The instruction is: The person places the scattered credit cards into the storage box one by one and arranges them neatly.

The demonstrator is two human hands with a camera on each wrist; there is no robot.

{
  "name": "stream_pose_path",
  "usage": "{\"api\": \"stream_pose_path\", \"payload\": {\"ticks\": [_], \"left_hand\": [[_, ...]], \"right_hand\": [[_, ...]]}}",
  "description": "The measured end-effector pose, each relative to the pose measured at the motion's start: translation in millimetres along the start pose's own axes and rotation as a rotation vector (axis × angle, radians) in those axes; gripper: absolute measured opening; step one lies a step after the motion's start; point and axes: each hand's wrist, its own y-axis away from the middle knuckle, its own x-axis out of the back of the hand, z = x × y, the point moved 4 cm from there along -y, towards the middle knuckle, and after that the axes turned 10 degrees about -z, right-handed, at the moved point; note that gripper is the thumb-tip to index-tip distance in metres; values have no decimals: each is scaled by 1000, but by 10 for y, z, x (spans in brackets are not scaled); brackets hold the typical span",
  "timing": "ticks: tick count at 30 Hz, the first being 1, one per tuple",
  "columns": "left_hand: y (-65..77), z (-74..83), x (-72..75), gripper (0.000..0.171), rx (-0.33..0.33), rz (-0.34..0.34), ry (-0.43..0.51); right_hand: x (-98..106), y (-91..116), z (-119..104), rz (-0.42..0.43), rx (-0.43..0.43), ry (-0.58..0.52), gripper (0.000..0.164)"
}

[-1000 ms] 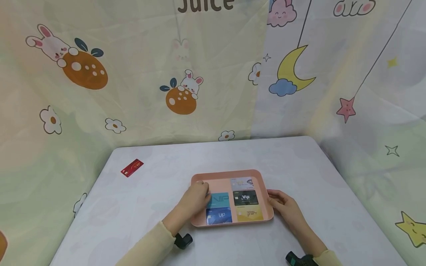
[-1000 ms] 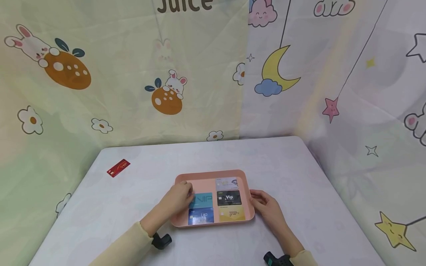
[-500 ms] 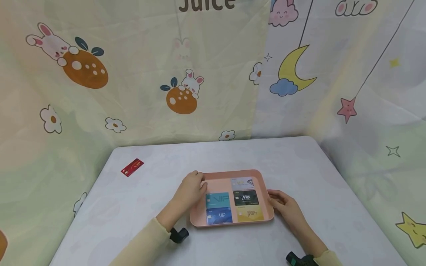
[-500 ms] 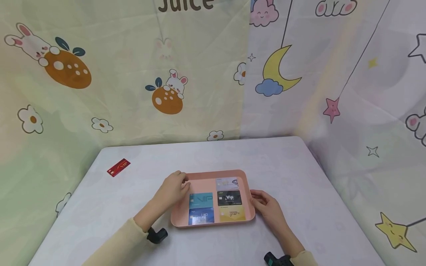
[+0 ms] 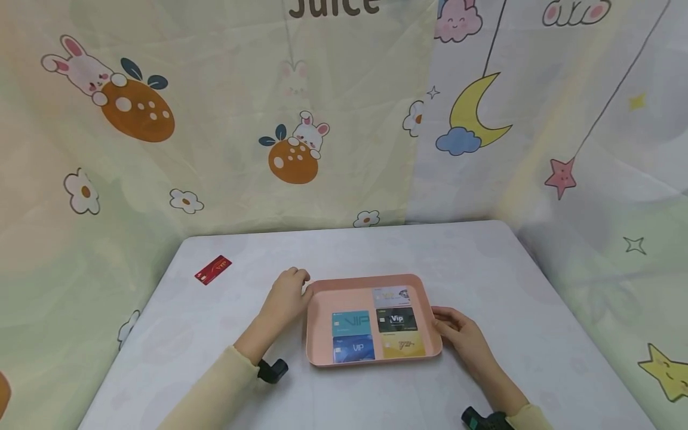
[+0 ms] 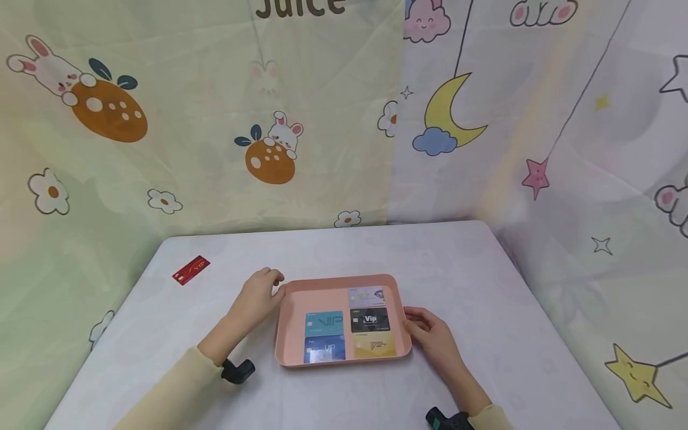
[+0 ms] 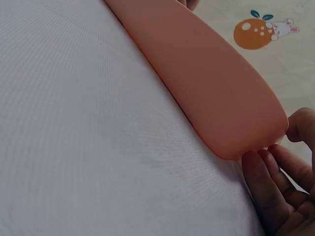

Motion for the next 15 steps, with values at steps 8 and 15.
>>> {"api": "stream_pose_path", "payload": {"ticks": [8,15], "left_hand": [[-20,-271,67,20,50,-3,-7],[-17,-609,208,27,179,-56,13]], "right_hand": [[-7,-1,9,6,1,3,48],[2,-7,8,8,6,-6,48]]}}
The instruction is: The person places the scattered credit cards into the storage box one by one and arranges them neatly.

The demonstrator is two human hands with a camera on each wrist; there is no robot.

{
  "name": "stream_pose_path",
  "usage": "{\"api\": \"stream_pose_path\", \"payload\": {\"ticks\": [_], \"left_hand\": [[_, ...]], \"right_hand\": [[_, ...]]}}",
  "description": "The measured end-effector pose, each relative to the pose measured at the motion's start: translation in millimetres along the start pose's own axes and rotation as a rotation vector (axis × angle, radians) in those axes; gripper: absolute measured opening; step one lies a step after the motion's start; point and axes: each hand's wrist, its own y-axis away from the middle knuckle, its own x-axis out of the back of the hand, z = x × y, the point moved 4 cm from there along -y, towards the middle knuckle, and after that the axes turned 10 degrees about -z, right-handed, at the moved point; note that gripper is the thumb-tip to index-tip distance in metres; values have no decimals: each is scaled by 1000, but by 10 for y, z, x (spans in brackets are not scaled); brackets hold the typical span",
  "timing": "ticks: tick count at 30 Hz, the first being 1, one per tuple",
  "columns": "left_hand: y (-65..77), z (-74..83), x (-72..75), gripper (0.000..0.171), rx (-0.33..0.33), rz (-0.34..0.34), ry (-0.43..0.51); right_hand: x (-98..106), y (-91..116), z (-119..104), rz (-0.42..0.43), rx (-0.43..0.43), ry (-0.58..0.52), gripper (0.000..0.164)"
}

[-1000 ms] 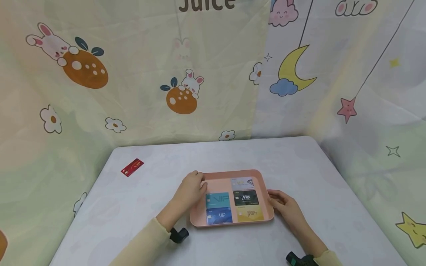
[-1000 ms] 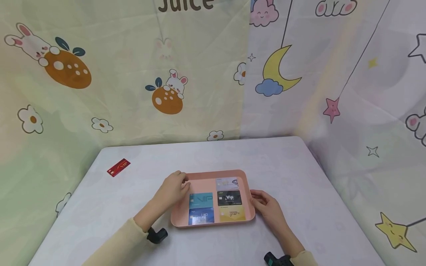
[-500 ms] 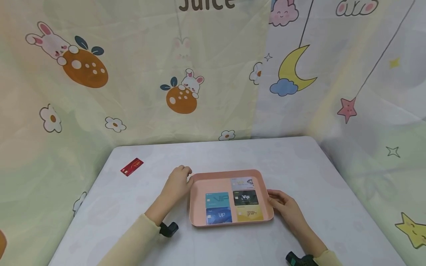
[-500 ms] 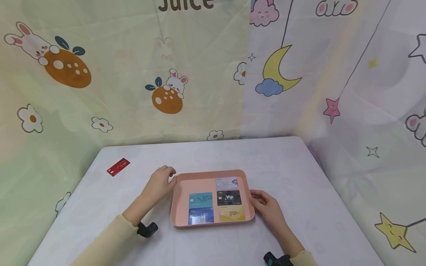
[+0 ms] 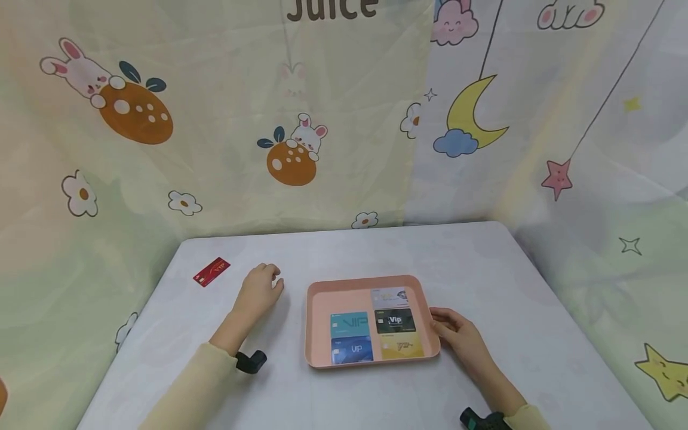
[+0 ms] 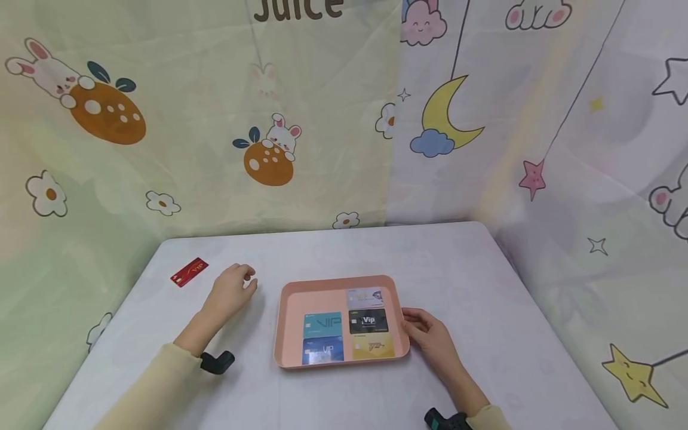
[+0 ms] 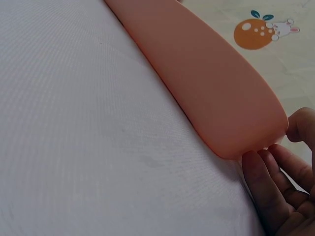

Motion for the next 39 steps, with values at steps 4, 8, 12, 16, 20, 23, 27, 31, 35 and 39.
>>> {"api": "stream_pose_path", "payload": {"ticks": [4,8,12,16,20,23,27,31,35,39], "left_hand": [[3,-225,175,30,69,1,28],[22,-447,324,30,96,15,30],[49,-645,346,30,118,21,0],[80,-795,303,28,157,13,-20],[97,-944,263,29,181,0,-28],[81,-1080,234,31,197,-9,-43],[47,-1256,199,36,225,-36,-39],[19,-1398,186,39,264,-48,-19],[0,-1523,185,40,323,-50,10],[-13,-1633,169,52,370,-47,59]], "right_hand": [[-3,-2,-18,2,9,15,48],[-6,-2,-41,2,25,31,48],[-9,4,-40,-1,27,35,47],[-7,8,-37,1,23,37,46],[-5,15,-46,5,18,35,46],[-7,19,-49,8,20,38,46],[-9,30,-40,10,14,38,46],[-8,37,-28,10,12,28,47],[-10,35,-25,11,20,26,46],[-16,33,-31,11,16,29,46]]}}
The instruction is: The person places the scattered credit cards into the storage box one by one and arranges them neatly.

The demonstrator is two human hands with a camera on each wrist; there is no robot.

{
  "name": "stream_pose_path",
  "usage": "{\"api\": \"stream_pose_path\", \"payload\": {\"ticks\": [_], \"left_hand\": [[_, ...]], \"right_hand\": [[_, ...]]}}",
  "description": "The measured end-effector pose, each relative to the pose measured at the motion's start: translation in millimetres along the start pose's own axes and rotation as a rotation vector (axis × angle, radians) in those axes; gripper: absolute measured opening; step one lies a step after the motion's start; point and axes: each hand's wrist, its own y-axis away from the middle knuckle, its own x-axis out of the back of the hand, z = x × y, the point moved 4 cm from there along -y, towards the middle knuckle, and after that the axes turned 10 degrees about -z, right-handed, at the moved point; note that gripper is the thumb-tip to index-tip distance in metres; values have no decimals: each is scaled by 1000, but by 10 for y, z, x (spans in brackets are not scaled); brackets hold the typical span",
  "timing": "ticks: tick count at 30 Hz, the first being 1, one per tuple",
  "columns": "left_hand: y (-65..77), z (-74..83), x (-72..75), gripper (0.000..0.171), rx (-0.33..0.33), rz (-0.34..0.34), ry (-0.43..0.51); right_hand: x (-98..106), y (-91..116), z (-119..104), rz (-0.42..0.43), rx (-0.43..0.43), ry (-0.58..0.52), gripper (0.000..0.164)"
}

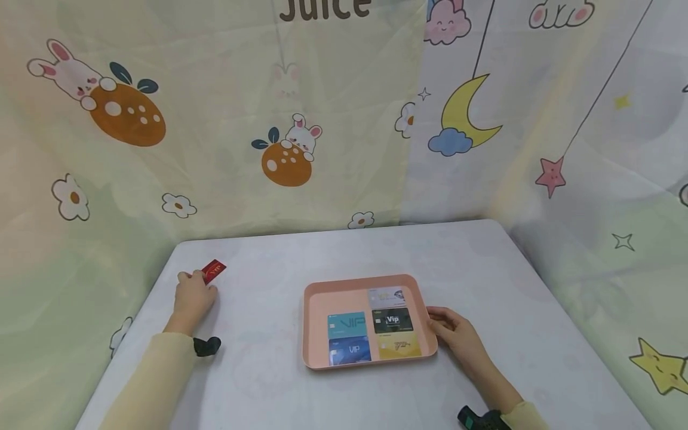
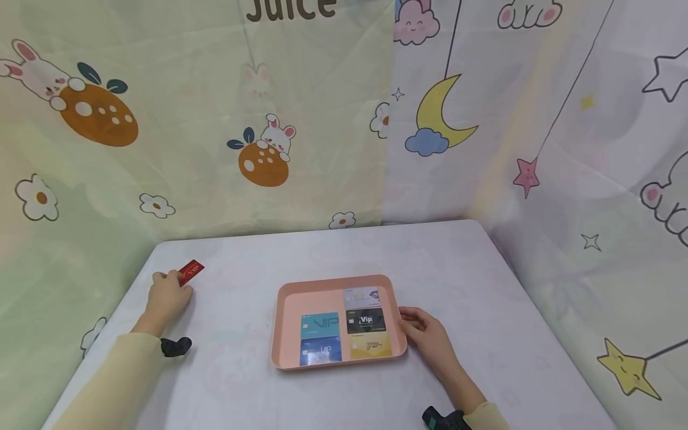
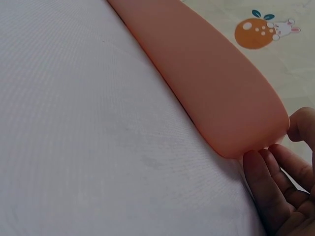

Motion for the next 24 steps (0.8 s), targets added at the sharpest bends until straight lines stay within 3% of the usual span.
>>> {"api": "stream_pose_path", "payload": {"ticks": [6,15,24], "left_hand": [[-57,-79,-44,67,25,-18,26],[-141,-107,-39,68,14,-98,-13],[-129,-81,47,65,24,-73,-11]], "right_hand": [[0,4,-8,-4,-2,-16,46],[8,0,6,2,-9,13,46],[-4,7,-29,-3,-9,8,45]]}}
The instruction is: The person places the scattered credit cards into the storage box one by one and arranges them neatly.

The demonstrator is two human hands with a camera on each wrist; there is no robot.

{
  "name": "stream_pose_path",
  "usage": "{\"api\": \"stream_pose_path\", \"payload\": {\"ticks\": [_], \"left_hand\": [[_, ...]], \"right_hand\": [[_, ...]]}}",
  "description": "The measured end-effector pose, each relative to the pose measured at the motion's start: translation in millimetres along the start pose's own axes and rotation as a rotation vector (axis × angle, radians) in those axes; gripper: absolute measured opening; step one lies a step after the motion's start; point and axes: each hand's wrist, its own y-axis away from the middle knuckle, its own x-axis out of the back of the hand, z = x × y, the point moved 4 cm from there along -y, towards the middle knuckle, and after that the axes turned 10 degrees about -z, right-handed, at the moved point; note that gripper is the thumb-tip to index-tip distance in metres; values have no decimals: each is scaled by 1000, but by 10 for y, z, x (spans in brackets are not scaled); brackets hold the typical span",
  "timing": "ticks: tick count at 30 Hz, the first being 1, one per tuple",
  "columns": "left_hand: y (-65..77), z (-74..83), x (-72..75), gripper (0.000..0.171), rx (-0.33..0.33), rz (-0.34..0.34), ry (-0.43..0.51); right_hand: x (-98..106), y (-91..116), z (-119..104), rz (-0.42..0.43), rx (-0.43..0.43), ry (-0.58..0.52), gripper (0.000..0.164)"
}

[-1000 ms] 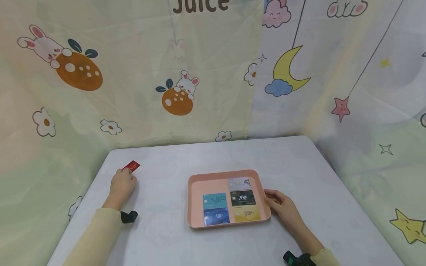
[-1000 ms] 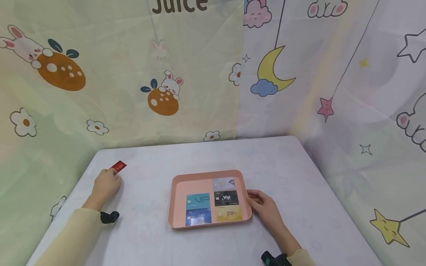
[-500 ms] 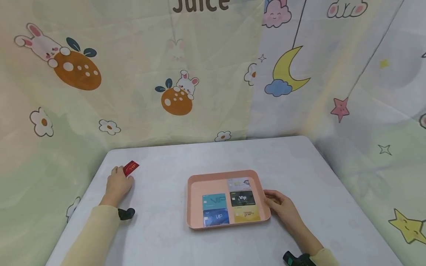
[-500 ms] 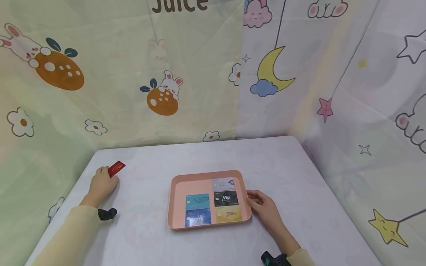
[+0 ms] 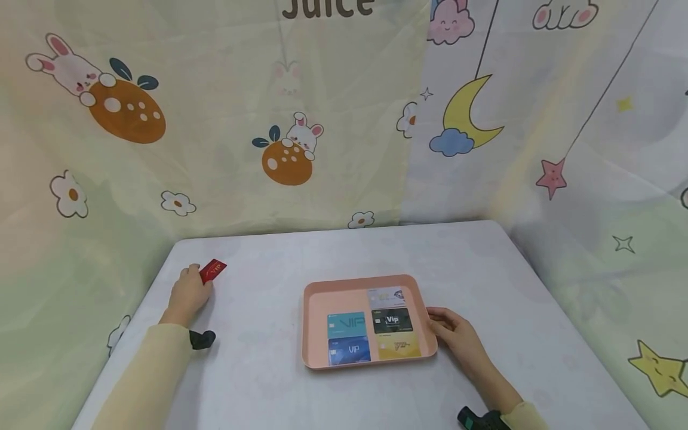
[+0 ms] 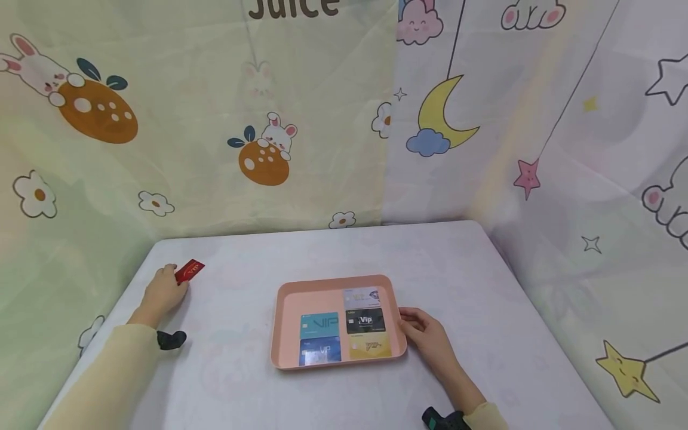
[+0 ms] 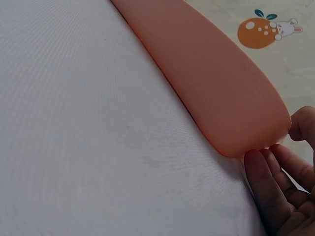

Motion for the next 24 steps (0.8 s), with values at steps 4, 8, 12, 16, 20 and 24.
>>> {"api": "stream_pose_path", "payload": {"ticks": [4,8,12,16,20,24], "left_hand": [[-7,4,-8,60,18,15,33],[-10,-13,-40,56,50,15,91],[6,-22,-8,59,65,39,110],[40,-44,19,65,63,44,113],[96,-60,15,64,78,48,149],[126,-62,11,64,92,51,190]], "right_hand": [[5,3,4,2,-3,-2,45],[7,-1,12,3,-2,-1,45],[10,-4,10,8,1,1,45],[10,-7,26,14,-4,8,45],[5,-9,40,14,-4,10,45],[6,-5,34,13,4,20,45]]}}
